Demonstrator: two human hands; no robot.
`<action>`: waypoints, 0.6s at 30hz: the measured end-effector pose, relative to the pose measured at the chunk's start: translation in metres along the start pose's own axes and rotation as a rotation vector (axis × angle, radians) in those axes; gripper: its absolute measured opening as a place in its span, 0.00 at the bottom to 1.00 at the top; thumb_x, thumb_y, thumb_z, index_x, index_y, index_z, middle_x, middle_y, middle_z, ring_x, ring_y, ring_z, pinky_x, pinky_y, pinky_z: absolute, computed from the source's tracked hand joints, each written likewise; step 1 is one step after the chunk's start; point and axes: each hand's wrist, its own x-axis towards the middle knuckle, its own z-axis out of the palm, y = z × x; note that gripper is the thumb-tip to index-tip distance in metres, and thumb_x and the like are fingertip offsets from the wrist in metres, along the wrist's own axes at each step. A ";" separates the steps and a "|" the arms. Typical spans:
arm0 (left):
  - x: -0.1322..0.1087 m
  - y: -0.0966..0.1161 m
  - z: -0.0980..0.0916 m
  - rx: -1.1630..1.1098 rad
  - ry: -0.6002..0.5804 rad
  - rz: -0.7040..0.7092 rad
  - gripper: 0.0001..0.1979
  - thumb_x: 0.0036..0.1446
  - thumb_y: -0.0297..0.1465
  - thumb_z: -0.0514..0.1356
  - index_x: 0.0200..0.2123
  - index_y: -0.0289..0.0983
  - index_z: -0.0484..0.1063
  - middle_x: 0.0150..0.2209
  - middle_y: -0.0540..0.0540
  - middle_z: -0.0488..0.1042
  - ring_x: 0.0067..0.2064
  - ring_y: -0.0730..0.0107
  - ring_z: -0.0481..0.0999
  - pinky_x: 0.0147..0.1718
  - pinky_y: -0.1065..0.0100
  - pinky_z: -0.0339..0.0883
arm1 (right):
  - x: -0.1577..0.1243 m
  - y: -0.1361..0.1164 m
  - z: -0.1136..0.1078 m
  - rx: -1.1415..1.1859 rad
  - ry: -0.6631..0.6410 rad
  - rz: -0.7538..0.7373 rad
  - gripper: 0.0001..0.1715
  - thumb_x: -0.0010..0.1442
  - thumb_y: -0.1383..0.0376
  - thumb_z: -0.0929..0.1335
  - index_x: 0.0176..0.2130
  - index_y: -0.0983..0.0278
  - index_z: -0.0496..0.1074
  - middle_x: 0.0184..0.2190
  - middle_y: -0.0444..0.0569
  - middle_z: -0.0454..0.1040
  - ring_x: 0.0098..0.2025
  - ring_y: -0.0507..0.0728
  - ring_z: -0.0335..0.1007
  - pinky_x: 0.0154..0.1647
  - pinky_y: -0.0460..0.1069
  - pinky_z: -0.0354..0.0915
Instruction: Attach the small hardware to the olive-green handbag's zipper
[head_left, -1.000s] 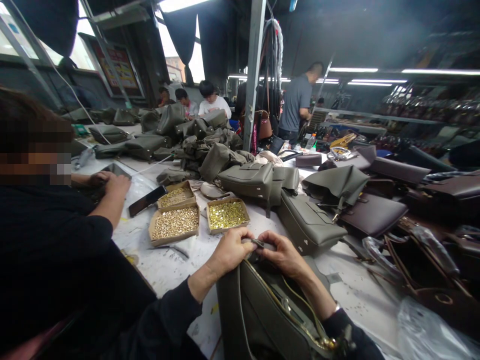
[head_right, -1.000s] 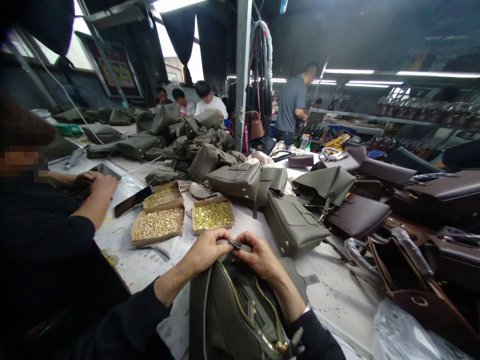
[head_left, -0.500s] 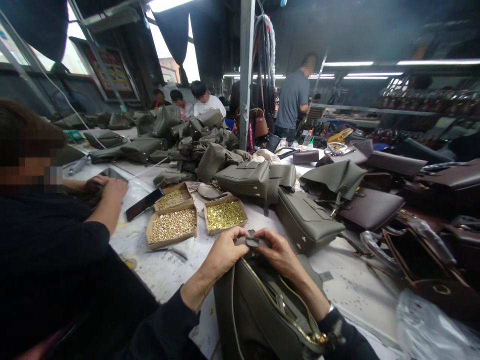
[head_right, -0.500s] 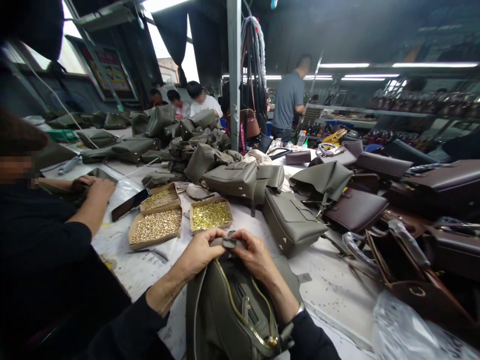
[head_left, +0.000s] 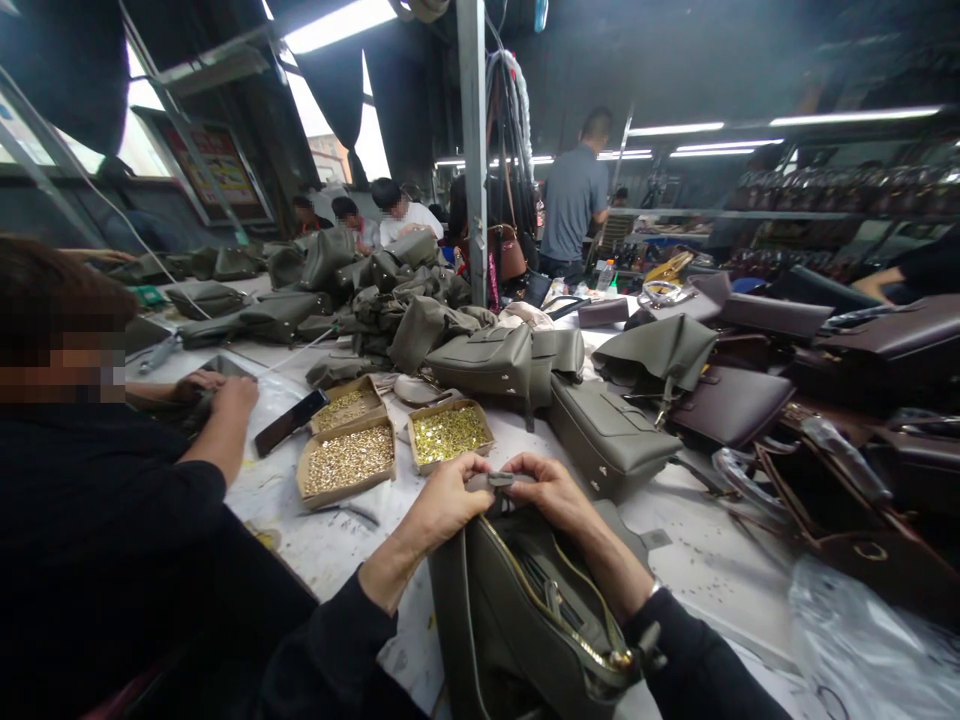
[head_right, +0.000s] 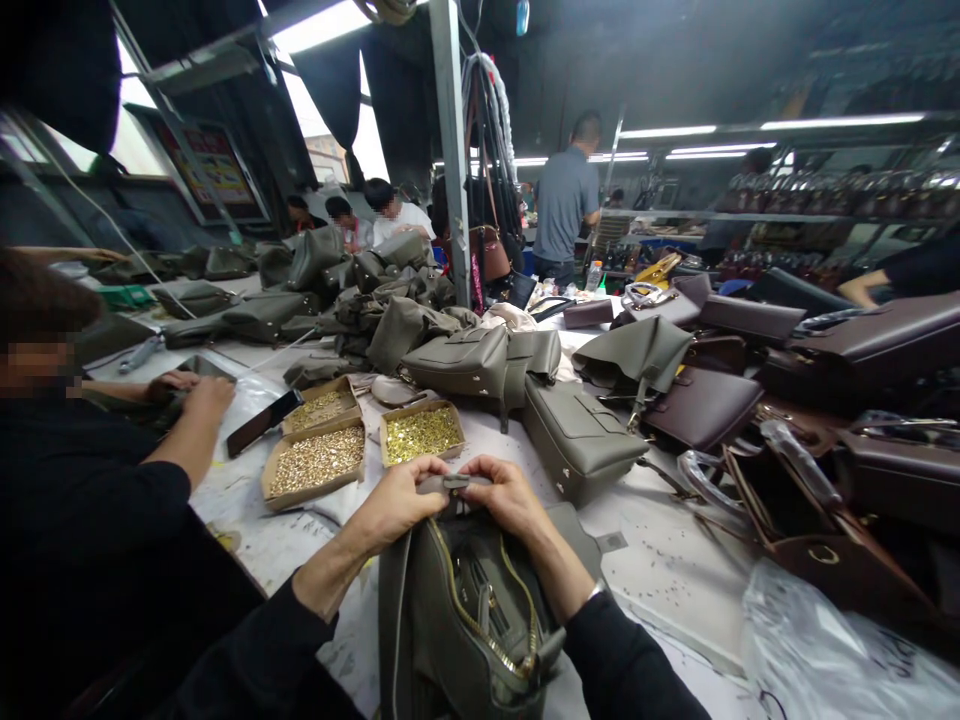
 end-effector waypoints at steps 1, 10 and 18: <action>0.000 -0.001 0.001 0.014 0.005 0.010 0.14 0.41 0.26 0.62 0.36 0.35 0.75 0.29 0.51 0.73 0.31 0.70 0.69 0.30 0.72 0.58 | 0.000 0.000 0.000 -0.001 0.001 0.005 0.18 0.44 0.57 0.78 0.33 0.64 0.76 0.26 0.42 0.74 0.27 0.52 0.66 0.30 0.47 0.63; 0.001 -0.001 0.003 0.054 0.029 0.038 0.12 0.37 0.24 0.59 0.31 0.36 0.72 0.27 0.53 0.69 0.31 0.70 0.65 0.30 0.72 0.55 | 0.001 0.000 0.003 -0.135 0.008 -0.064 0.12 0.47 0.61 0.76 0.33 0.64 0.77 0.29 0.43 0.76 0.31 0.54 0.69 0.35 0.48 0.63; 0.004 -0.008 0.006 0.029 0.065 -0.007 0.12 0.35 0.23 0.58 0.29 0.37 0.69 0.25 0.55 0.66 0.30 0.72 0.63 0.29 0.72 0.54 | -0.005 -0.004 0.008 -0.325 0.002 -0.144 0.08 0.55 0.63 0.73 0.37 0.62 0.79 0.32 0.44 0.79 0.36 0.56 0.72 0.39 0.48 0.63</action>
